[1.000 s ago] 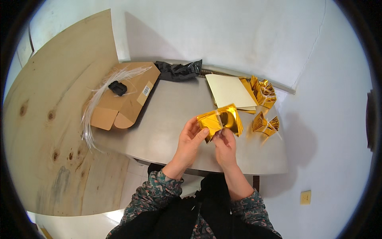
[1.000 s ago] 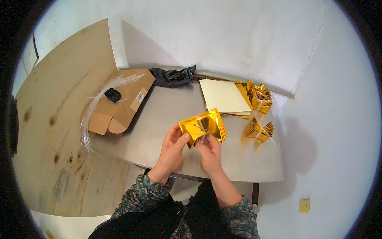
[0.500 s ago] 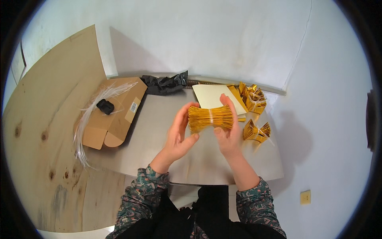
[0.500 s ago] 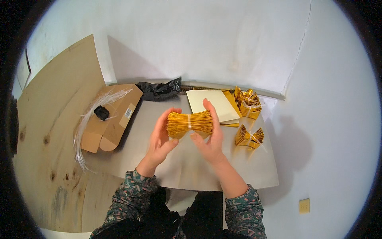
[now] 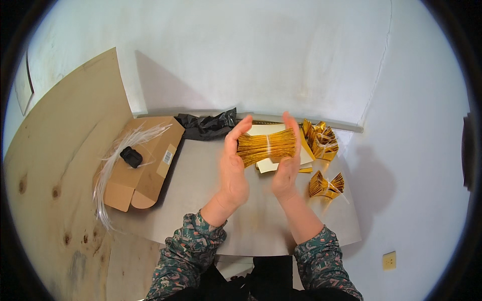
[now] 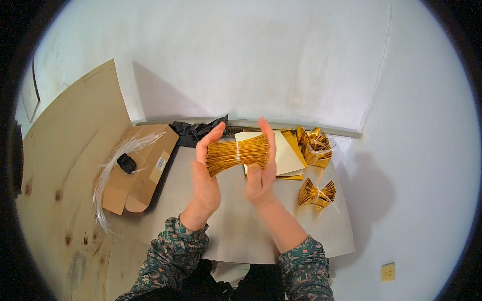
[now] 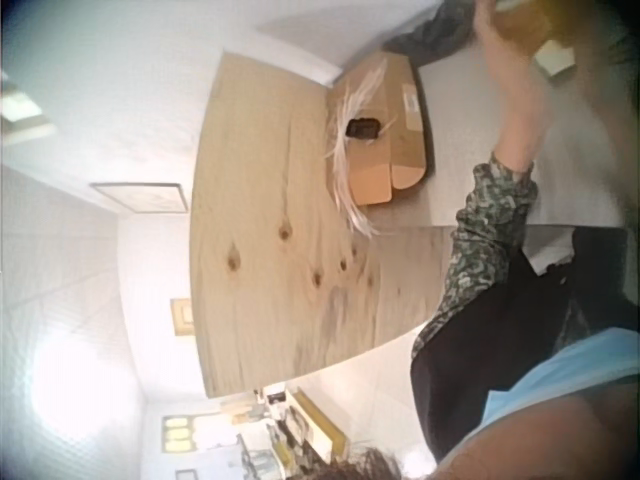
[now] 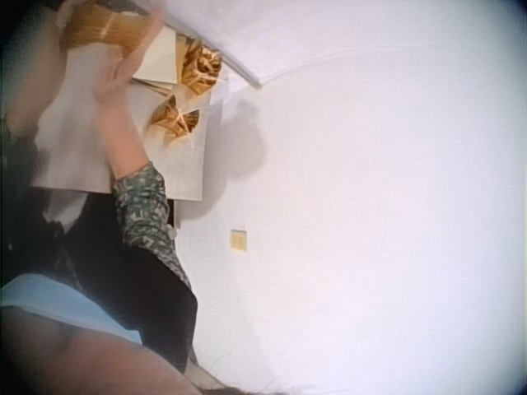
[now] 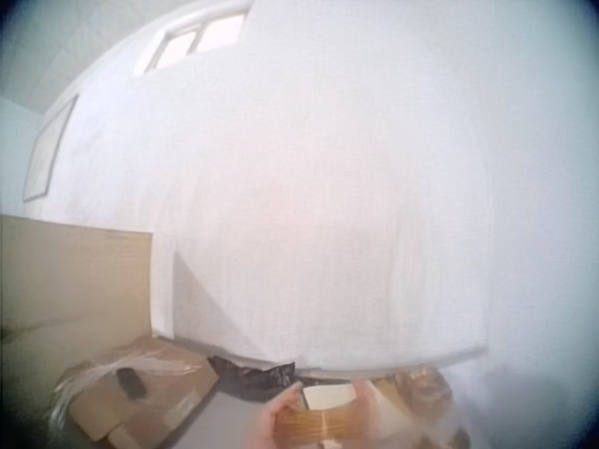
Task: The person bundles stacks of gold-colored paper with white twist ties, then folds a single sheet of gold paper into a triangular shape. Bundled stacks are placed on the table, and the folded sheet is set aside.
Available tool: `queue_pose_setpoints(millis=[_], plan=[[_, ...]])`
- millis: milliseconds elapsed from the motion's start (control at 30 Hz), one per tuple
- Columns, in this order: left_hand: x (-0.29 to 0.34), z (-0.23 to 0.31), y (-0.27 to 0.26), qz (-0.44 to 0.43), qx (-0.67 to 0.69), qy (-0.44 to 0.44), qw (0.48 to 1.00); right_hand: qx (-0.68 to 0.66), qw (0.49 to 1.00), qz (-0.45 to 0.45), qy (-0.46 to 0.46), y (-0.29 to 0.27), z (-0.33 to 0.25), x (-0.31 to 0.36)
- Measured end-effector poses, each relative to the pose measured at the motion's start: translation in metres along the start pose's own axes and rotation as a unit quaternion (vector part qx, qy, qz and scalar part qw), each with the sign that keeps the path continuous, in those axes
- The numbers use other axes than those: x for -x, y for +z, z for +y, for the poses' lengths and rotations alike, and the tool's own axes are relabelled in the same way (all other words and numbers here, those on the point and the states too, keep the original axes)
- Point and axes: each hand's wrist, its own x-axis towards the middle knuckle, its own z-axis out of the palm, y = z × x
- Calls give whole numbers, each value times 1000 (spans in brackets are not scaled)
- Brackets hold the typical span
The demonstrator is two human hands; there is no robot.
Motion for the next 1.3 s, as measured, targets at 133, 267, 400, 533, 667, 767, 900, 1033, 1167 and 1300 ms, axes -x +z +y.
queue_pose_setpoints(millis=[133,267,400,533,667,767,900,1033,1167,1300], plan=[[-6,-6,-4,23,121,-102,987,58,998,-31,-7,-8,-11,-4],[-3,-6,-2,4,126,-107,986,34,999,-23,33,-4,-20,-4],[-4,2,-9,-4,150,-86,985,30,999,-18,22,-4,-31,-6],[-5,10,-5,-51,77,9,996,69,997,-4,26,-20,-40,-15],[-5,8,0,-33,116,2,993,73,997,20,-20,-20,-39,-12],[-3,5,1,-24,98,-12,995,69,997,36,-28,-16,-35,-8],[1,1,3,-12,99,-1,995,81,996,24,-23,-16,-37,-7],[3,0,3,-9,101,10,995,136,990,30,-29,-16,-41,-8],[3,0,3,-9,74,29,997,147,988,29,-37,-16,-41,-10],[-2,-2,3,-21,25,77,996,100,994,33,-18,-20,-38,-13]])
